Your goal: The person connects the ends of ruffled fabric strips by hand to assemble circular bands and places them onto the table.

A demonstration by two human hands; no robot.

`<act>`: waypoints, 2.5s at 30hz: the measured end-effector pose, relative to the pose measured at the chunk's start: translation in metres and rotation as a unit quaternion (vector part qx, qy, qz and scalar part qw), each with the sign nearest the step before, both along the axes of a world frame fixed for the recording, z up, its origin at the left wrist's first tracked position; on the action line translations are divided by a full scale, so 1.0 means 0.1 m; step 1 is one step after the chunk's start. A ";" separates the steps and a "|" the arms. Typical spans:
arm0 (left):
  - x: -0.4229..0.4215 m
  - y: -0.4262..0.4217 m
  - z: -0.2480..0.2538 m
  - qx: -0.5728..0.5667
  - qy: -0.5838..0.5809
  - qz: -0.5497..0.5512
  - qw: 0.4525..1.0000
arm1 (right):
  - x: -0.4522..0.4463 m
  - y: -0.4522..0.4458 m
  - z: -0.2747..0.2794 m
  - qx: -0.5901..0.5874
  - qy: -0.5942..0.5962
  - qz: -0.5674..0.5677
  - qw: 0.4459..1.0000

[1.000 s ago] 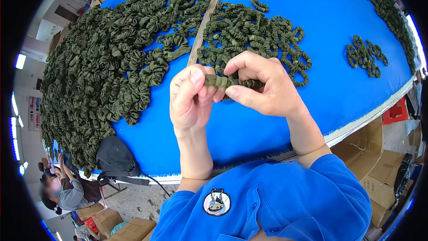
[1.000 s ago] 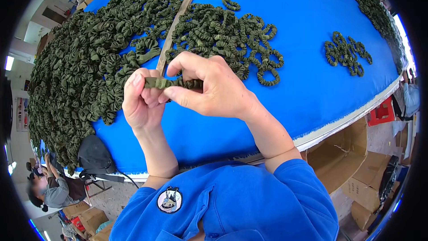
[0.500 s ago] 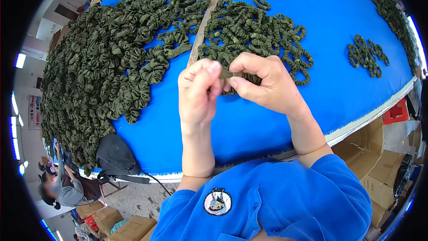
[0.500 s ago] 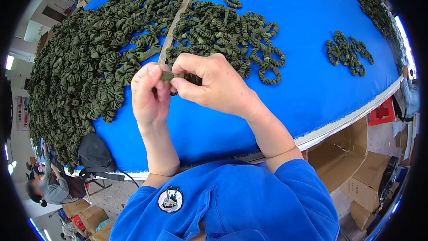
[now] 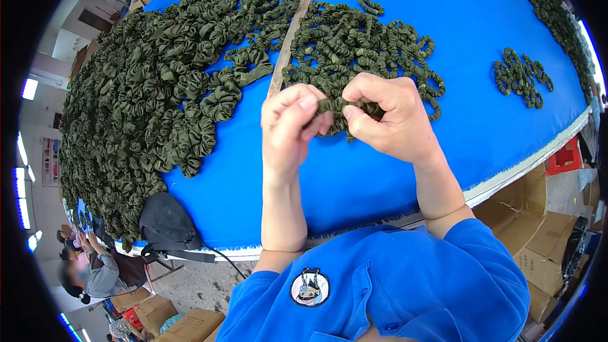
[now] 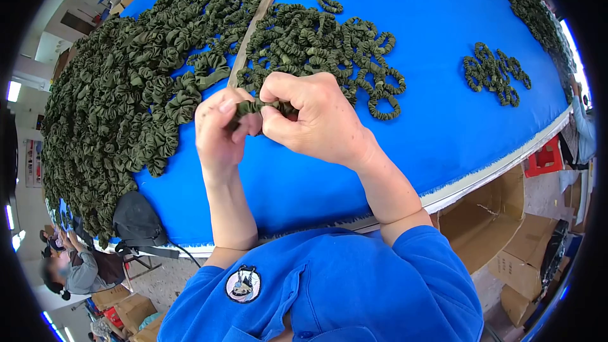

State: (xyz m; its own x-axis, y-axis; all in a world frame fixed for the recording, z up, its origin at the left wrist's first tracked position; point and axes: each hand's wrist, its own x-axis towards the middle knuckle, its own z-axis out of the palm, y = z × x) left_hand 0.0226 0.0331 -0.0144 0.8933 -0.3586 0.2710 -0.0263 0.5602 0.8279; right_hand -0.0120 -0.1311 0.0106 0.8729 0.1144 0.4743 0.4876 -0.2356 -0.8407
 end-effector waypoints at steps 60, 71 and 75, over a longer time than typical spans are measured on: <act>-0.09 -0.04 0.08 -0.062 0.054 0.073 0.994 | 0.06 0.12 -0.07 0.146 0.123 0.104 0.976; -0.13 -0.10 0.11 0.002 0.108 0.095 0.990 | 0.07 0.11 -0.14 0.196 0.139 0.057 0.969; -0.03 -0.03 0.03 -0.118 0.123 0.066 0.983 | 0.11 0.09 -0.13 0.221 0.160 0.071 0.960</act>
State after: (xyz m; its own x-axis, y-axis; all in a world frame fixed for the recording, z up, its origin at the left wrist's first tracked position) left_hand 0.0193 0.0302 -0.0110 0.9765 -0.1886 0.1039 0.0728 0.7433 0.6650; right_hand -0.0013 -0.1220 -0.0028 0.9724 0.0916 0.2147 0.1894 0.2278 -0.9551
